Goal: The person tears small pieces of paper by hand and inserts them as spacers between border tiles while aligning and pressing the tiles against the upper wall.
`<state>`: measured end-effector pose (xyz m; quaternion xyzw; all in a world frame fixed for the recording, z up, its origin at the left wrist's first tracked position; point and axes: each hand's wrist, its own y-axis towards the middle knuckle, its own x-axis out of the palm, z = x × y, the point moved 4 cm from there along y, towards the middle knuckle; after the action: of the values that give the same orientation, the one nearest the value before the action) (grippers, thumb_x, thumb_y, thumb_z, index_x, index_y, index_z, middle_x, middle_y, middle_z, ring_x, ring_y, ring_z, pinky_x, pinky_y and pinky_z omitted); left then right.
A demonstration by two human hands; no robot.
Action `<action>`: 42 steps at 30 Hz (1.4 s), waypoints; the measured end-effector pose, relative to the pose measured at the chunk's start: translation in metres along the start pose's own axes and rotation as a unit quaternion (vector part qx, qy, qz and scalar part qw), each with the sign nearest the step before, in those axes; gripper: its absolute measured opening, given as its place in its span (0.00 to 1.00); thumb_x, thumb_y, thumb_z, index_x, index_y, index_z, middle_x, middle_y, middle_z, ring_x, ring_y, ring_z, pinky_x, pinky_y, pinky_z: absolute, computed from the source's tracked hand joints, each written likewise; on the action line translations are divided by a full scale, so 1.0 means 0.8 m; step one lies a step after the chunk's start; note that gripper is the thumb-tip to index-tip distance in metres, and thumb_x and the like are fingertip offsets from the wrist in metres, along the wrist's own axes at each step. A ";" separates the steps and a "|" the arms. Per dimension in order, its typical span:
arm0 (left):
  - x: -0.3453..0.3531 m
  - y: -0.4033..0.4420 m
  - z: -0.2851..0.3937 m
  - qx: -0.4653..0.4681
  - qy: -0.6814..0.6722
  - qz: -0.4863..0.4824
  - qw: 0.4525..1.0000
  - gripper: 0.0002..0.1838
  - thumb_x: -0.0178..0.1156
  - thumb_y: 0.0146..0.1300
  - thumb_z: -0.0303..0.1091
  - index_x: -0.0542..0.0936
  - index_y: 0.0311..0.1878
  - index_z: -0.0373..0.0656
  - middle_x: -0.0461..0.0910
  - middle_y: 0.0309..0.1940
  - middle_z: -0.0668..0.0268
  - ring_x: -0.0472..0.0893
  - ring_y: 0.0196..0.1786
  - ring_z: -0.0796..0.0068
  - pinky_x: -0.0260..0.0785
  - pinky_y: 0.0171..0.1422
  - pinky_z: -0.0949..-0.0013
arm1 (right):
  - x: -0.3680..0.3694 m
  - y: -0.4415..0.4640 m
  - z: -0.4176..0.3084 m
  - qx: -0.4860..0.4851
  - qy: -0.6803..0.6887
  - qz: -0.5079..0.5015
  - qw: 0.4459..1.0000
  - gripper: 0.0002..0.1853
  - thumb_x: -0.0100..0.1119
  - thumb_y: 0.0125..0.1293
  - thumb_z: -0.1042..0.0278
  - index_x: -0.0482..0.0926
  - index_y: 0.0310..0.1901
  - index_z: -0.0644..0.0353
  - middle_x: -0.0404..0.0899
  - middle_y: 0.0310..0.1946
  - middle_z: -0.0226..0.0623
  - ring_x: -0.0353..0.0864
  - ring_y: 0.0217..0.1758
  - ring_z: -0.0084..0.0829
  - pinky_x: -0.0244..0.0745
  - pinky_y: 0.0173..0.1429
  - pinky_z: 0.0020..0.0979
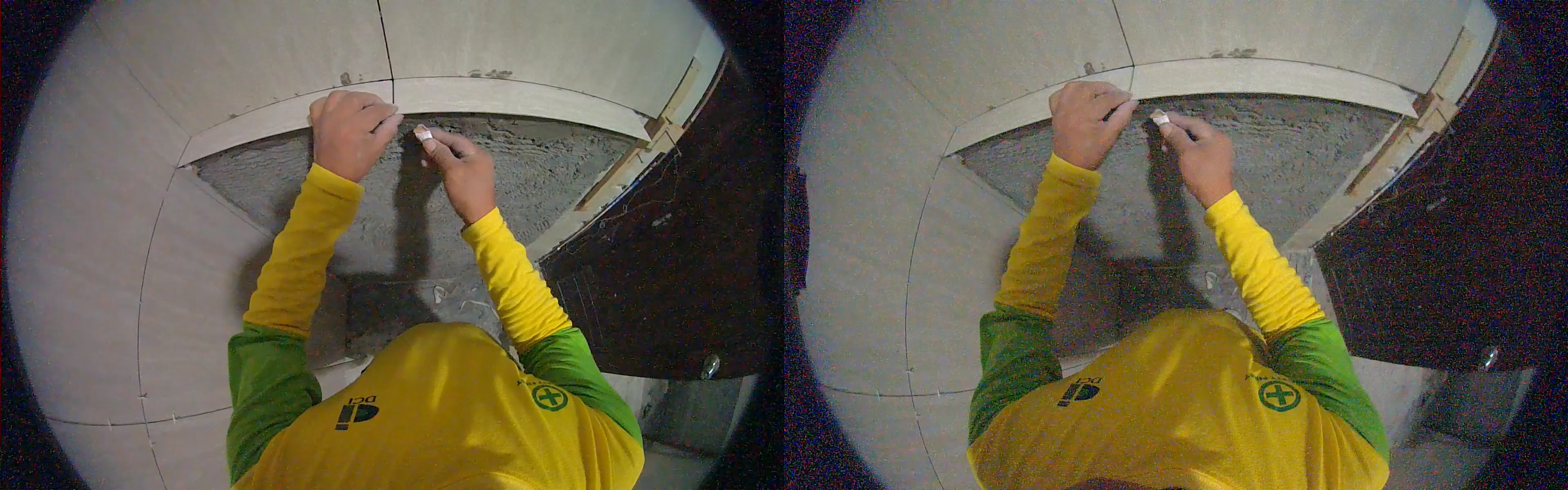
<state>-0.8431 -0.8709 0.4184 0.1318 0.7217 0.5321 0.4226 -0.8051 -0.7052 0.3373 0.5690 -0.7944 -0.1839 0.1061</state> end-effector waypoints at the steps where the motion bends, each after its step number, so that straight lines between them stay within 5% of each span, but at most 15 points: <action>1: 0.001 0.000 -0.001 0.007 -0.005 0.003 1.000 0.07 0.69 0.50 0.41 0.85 0.30 0.51 0.83 0.33 0.73 0.78 0.43 0.68 0.62 0.52 0.60 | 0.000 -0.002 -0.003 0.001 -0.001 0.001 1.000 0.13 0.62 0.65 0.66 0.83 0.48 0.65 0.84 0.35 0.33 0.80 0.31 0.20 0.75 0.38 0.21; 15: 0.003 0.003 -0.005 0.067 -0.035 0.025 0.997 0.05 0.68 0.47 0.36 0.84 0.29 0.51 0.81 0.30 0.74 0.77 0.39 0.70 0.61 0.50 0.62 | 0.012 0.013 -0.004 0.006 0.029 0.075 0.997 0.13 0.64 0.61 0.63 0.84 0.41 0.63 0.85 0.35 0.42 0.84 0.35 0.31 0.76 0.42 0.29; 25: 0.003 0.005 -0.008 0.090 -0.047 0.034 0.994 0.06 0.69 0.46 0.35 0.83 0.29 0.51 0.81 0.31 0.74 0.78 0.38 0.71 0.62 0.49 0.63 | 0.015 0.010 -0.013 -0.020 0.003 0.093 0.995 0.12 0.64 0.61 0.64 0.84 0.41 0.64 0.85 0.32 0.41 0.83 0.32 0.28 0.76 0.41 0.28; 30: 0.003 0.006 -0.008 0.078 -0.042 0.004 0.996 0.06 0.69 0.49 0.38 0.84 0.30 0.50 0.83 0.33 0.71 0.79 0.40 0.68 0.62 0.50 0.61 | -0.008 -0.004 -0.014 0.047 0.101 0.131 0.985 0.13 0.64 0.61 0.65 0.83 0.41 0.67 0.85 0.30 0.39 0.82 0.30 0.24 0.76 0.37 0.28; 42: 0.000 0.010 -0.005 0.095 -0.052 0.030 0.994 0.05 0.69 0.46 0.35 0.82 0.27 0.51 0.81 0.29 0.75 0.77 0.36 0.71 0.62 0.47 0.63 | -0.011 0.015 -0.012 0.035 0.154 0.158 0.975 0.10 0.65 0.61 0.69 0.81 0.37 0.68 0.83 0.27 0.36 0.80 0.25 0.21 0.75 0.29 0.23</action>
<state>-0.8480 -0.8702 0.4253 0.2208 0.7417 0.4659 0.4290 -0.8092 -0.6952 0.3513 0.4611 -0.8546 -0.0469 0.2345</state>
